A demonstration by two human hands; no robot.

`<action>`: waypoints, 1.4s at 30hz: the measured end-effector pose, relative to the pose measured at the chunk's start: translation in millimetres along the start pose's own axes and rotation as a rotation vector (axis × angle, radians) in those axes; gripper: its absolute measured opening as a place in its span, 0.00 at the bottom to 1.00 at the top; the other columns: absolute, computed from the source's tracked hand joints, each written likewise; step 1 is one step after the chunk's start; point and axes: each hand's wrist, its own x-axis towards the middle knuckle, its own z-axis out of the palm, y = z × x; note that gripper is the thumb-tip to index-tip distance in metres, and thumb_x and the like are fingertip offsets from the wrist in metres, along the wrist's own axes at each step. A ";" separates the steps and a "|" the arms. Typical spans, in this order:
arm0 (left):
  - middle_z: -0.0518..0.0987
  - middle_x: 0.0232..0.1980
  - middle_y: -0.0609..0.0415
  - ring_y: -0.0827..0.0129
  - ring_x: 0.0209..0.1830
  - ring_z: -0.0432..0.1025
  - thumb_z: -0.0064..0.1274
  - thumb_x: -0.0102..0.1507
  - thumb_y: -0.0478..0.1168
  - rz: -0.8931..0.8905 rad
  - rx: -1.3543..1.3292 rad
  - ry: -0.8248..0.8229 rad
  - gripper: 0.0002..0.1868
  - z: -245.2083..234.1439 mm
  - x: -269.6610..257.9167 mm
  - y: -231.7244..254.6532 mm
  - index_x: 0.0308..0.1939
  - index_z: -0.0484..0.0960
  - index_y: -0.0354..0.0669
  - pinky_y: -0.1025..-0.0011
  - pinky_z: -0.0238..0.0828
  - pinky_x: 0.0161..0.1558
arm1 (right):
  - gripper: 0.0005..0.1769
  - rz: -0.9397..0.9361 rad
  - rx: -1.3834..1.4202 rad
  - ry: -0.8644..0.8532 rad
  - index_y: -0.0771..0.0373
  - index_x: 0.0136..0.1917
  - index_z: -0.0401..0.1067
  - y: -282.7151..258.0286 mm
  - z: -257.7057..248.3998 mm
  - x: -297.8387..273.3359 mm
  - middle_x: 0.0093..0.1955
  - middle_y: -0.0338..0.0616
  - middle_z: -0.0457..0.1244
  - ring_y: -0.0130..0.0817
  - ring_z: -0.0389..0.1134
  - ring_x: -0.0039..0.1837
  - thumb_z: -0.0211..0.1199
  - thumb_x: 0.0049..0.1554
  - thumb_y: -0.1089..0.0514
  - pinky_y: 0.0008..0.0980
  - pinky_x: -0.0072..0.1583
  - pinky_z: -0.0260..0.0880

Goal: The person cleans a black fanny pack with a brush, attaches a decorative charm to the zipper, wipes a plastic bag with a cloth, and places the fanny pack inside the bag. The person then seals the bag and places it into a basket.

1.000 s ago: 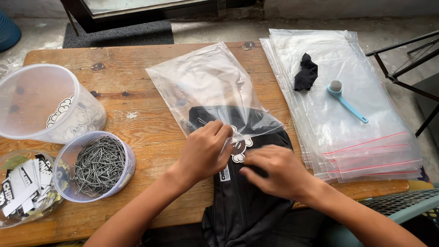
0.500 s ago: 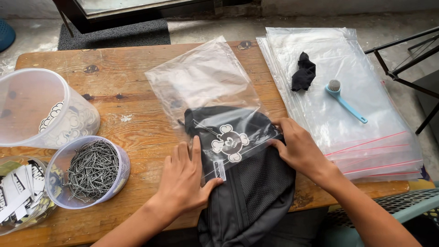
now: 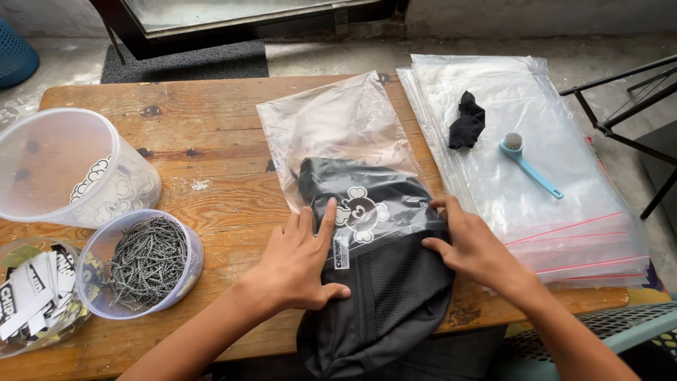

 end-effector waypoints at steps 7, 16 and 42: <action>0.60 0.62 0.34 0.43 0.58 0.61 0.67 0.46 0.75 -0.029 -0.048 0.029 0.79 0.7 9.0 -0.5 0.80 0.36 0.35 0.55 0.68 0.49 | 0.13 -0.132 -0.467 0.412 0.53 0.50 0.63 44.1 40.8 1.6 0.27 0.40 0.67 0.37 0.73 0.33 0.60 0.61 0.45 0.34 0.40 0.73; 0.61 0.60 0.41 0.47 0.57 0.60 0.63 0.49 0.73 -0.047 -0.147 0.125 0.71 8.9 10.1 -16.6 0.80 0.41 0.40 0.55 0.65 0.49 | 0.37 0.152 0.294 -0.070 0.60 0.73 0.55 9.8 -3.6 -8.3 0.52 0.55 0.69 0.42 0.73 0.43 0.63 0.53 0.69 0.40 0.43 0.77; 0.71 0.41 0.47 0.45 0.42 0.75 0.60 0.55 0.58 0.019 -0.204 0.420 0.34 37.0 22.4 -23.1 0.58 0.68 0.47 0.53 0.69 0.43 | 0.23 -0.089 -0.126 0.396 0.61 0.56 0.63 10.6 27.4 -2.9 0.48 0.47 0.64 0.52 0.72 0.40 0.68 0.54 0.51 0.51 0.43 0.75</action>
